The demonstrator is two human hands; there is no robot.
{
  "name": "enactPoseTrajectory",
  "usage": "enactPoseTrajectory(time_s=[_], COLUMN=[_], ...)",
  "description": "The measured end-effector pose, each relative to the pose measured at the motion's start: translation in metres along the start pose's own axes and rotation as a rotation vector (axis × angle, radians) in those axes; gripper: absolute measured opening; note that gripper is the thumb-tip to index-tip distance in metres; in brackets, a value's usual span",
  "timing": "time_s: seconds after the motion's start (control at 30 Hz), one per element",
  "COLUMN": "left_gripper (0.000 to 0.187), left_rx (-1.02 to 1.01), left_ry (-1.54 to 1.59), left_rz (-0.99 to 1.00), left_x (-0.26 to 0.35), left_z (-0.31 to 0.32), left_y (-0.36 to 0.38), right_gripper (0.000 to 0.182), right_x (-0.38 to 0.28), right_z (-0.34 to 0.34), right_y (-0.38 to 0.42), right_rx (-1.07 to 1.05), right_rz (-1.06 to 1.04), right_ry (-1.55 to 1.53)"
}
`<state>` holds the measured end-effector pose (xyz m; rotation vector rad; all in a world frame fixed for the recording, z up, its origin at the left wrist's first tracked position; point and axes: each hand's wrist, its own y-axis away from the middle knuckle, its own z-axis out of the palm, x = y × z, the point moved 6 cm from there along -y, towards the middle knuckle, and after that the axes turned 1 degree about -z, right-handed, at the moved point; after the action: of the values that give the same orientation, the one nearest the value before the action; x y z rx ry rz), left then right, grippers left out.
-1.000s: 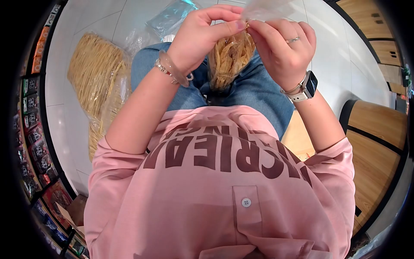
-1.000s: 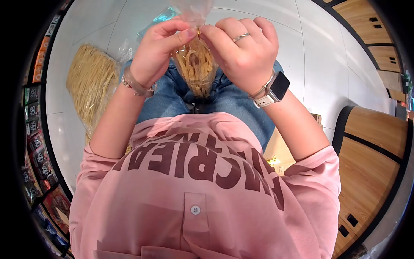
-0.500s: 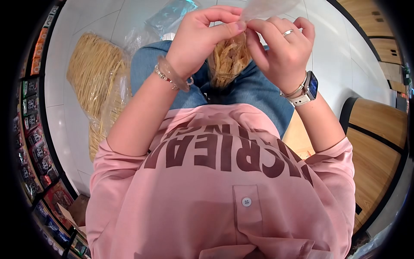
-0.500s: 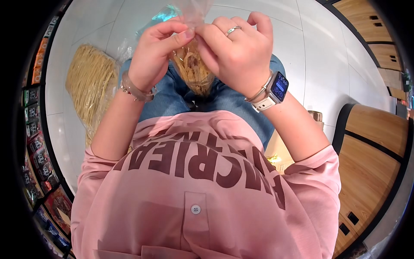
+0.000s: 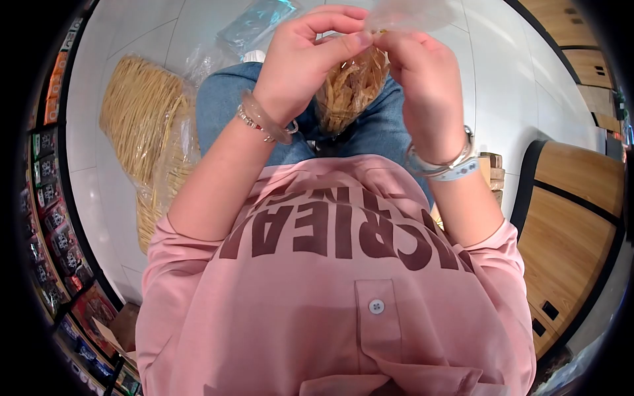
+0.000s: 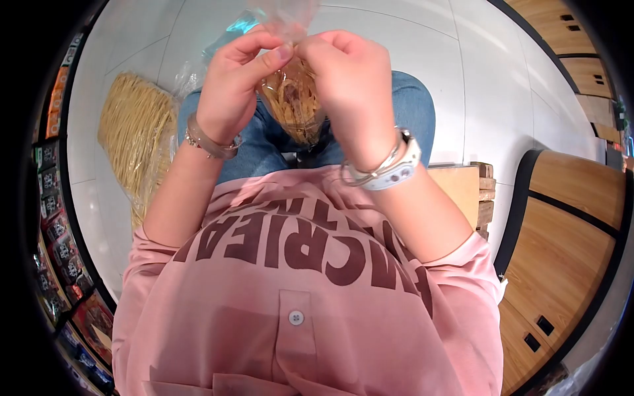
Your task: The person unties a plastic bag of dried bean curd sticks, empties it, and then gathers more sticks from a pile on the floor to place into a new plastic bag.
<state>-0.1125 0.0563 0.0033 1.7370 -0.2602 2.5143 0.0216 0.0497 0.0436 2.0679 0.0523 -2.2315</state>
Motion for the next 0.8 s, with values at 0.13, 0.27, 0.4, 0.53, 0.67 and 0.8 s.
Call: enactPoseTrajectory(time_s=[0.13,0.27,0.4,0.53,0.67,0.8], left_gripper=[0.010,0.010,0.011,0.010,0.009,0.010], left_rx=[-0.075,-0.070,-0.086,-0.075,-0.058,-0.081], left_ry=[-0.018,-0.030,0.015,0.005,0.026,0.054], left_rz=[-0.051,-0.051,-0.114,-0.065,-0.064,-0.085], left_x=[0.001,0.003,0.003,0.000,0.002,0.002], left_z=[0.000,0.004,0.005,-0.001,-0.001,-0.002], left_y=[-0.002,-0.001,-0.001,-0.003,-0.002,-0.004], right_gripper=[0.010,0.022,0.040,0.035,0.031,0.026], right_x=[-0.004,-0.028,-0.021,-0.027,-0.027,-0.028], right_z=[-0.007,-0.019,-0.015,-0.007,-0.004,-0.001], right_y=[-0.001,0.014,0.021,0.022,0.019,0.018], right_rx=[-0.090,0.151,0.173,0.187,0.169,0.159], right_rz=[0.031,-0.903,-1.421,-1.542,-1.587,-1.612], right_ry=[0.125,0.789,1.048,1.126,1.160,1.167])
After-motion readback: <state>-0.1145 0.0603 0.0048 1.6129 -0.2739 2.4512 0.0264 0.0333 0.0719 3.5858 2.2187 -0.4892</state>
